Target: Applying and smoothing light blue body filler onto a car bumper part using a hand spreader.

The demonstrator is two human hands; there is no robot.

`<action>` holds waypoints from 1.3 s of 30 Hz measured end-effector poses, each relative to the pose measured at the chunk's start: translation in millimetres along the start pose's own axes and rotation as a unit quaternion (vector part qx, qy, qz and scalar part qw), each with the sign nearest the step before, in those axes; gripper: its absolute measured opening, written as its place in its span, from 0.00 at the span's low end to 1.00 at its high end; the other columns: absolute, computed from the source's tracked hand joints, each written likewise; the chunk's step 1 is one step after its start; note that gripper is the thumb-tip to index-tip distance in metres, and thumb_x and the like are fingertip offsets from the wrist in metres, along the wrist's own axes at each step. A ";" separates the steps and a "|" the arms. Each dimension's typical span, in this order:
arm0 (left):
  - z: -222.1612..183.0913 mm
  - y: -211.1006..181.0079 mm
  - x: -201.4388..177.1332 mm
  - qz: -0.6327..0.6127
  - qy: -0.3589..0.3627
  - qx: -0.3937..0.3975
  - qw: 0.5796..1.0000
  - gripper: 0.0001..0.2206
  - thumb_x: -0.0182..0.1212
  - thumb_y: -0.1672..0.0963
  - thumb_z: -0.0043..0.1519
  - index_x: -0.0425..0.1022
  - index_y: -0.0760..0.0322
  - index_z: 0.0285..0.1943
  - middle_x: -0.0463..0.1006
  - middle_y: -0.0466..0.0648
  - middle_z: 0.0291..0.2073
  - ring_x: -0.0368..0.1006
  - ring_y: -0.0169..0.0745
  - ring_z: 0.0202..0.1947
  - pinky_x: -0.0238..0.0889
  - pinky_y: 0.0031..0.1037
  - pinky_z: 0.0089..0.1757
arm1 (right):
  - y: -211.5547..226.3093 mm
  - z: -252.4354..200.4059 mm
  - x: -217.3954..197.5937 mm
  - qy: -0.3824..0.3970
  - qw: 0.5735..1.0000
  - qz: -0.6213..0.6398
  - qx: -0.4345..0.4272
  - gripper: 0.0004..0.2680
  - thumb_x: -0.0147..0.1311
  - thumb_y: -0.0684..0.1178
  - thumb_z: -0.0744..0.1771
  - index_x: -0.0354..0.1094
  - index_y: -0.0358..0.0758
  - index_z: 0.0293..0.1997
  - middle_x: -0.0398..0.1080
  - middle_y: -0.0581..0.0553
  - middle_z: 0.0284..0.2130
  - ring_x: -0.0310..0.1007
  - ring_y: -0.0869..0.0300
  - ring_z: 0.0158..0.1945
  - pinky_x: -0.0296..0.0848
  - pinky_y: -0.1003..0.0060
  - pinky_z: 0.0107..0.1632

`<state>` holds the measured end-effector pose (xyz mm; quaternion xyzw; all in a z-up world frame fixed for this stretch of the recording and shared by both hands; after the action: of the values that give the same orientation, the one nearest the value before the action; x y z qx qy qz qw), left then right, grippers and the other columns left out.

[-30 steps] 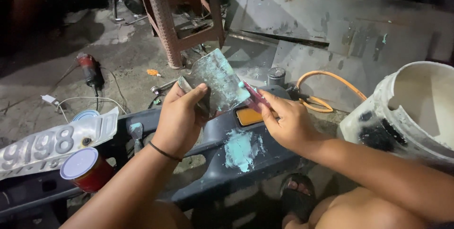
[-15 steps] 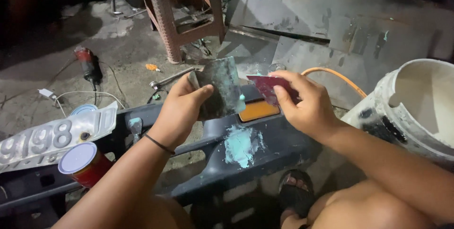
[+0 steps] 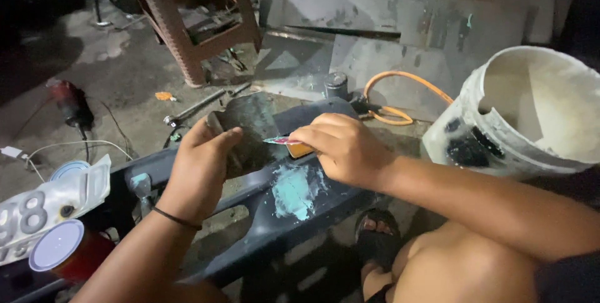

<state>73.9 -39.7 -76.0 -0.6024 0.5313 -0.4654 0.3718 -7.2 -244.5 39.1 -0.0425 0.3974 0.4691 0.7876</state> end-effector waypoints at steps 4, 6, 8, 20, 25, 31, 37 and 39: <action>-30.8 -33.5 14.1 -0.014 -0.016 -0.034 0.999 0.15 0.57 0.63 0.63 0.72 0.73 0.59 0.80 0.66 0.43 0.80 0.66 0.43 0.75 0.62 0.38 | -10.7 -8.7 12.6 0.016 0.999 0.023 0.029 0.07 0.48 0.36 0.70 0.75 0.38 0.46 0.76 0.41 0.28 0.77 0.46 0.34 0.77 0.58 0.39; -25.3 -30.3 6.1 0.037 -0.029 -0.036 0.998 0.16 0.57 0.61 0.63 0.72 0.71 0.61 0.79 0.65 0.45 0.79 0.67 0.46 0.74 0.64 0.40 | -22.2 -12.0 25.2 0.067 0.993 0.065 0.073 0.08 0.49 0.36 0.69 0.76 0.38 0.47 0.77 0.40 0.28 0.77 0.47 0.34 0.75 0.59 0.39; -22.0 -33.7 3.8 0.061 -0.032 -0.011 0.998 0.15 0.57 0.61 0.63 0.72 0.72 0.59 0.79 0.64 0.45 0.78 0.64 0.47 0.74 0.62 0.42 | -27.3 -8.5 27.1 0.090 0.986 0.096 0.098 0.07 0.51 0.37 0.68 0.76 0.38 0.46 0.78 0.40 0.29 0.78 0.45 0.35 0.76 0.57 0.40; -26.5 -69.8 -3.7 -0.012 -0.065 0.050 0.997 0.10 0.56 0.60 0.66 0.71 0.66 0.55 0.80 0.60 0.42 0.81 0.61 0.42 0.77 0.59 0.37 | -44.0 -8.9 -0.1 0.004 0.946 0.128 0.299 0.09 0.57 0.47 0.67 0.72 0.43 0.52 0.80 0.41 0.30 0.83 0.53 0.37 0.80 0.62 0.41; -34.5 -61.0 11.2 -0.066 -0.056 0.033 0.996 0.10 0.56 0.61 0.65 0.71 0.67 0.54 0.79 0.58 0.39 0.82 0.59 0.39 0.78 0.58 0.36 | -38.5 -12.1 -15.6 -0.056 0.963 0.040 0.259 0.10 0.58 0.47 0.67 0.72 0.40 0.52 0.80 0.40 0.31 0.83 0.50 0.39 0.80 0.61 0.41; -43.0 -55.5 24.8 -0.118 -0.036 0.009 0.992 0.10 0.56 0.62 0.64 0.71 0.67 0.53 0.80 0.57 0.37 0.82 0.57 0.36 0.78 0.56 0.34 | -11.8 -1.3 -18.2 -0.079 0.986 -0.022 0.145 0.09 0.56 0.43 0.68 0.75 0.36 0.53 0.80 0.36 0.38 0.81 0.45 0.43 0.79 0.56 0.44; -37.3 -39.9 24.5 -0.147 -0.021 0.000 0.989 0.06 0.57 0.61 0.64 0.71 0.66 0.48 0.77 0.56 0.34 0.79 0.54 0.33 0.79 0.54 0.33 | -5.0 -2.6 -10.3 -0.086 0.993 -0.001 0.082 0.10 0.51 0.37 0.69 0.75 0.32 0.55 0.79 0.32 0.42 0.80 0.43 0.47 0.79 0.54 0.46; -36.0 -36.6 25.5 -0.158 -0.014 -0.008 0.987 0.07 0.58 0.61 0.63 0.71 0.67 0.49 0.78 0.56 0.35 0.80 0.55 0.33 0.79 0.53 0.32 | -6.9 -6.0 -8.2 -0.094 0.993 -0.021 0.062 0.10 0.51 0.37 0.69 0.75 0.30 0.55 0.79 0.32 0.43 0.80 0.43 0.47 0.79 0.55 0.48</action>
<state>50.3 -57.3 -26.8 -0.6880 0.4278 -0.5056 0.2966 -7.3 -256.8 38.4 0.0425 0.3489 0.4286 0.8323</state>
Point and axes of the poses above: each hand's wrist, its own z-axis towards the middle knuckle, its own x-axis out of the palm, y = z × x, the point moved 8 cm from there along z, towards the middle knuckle
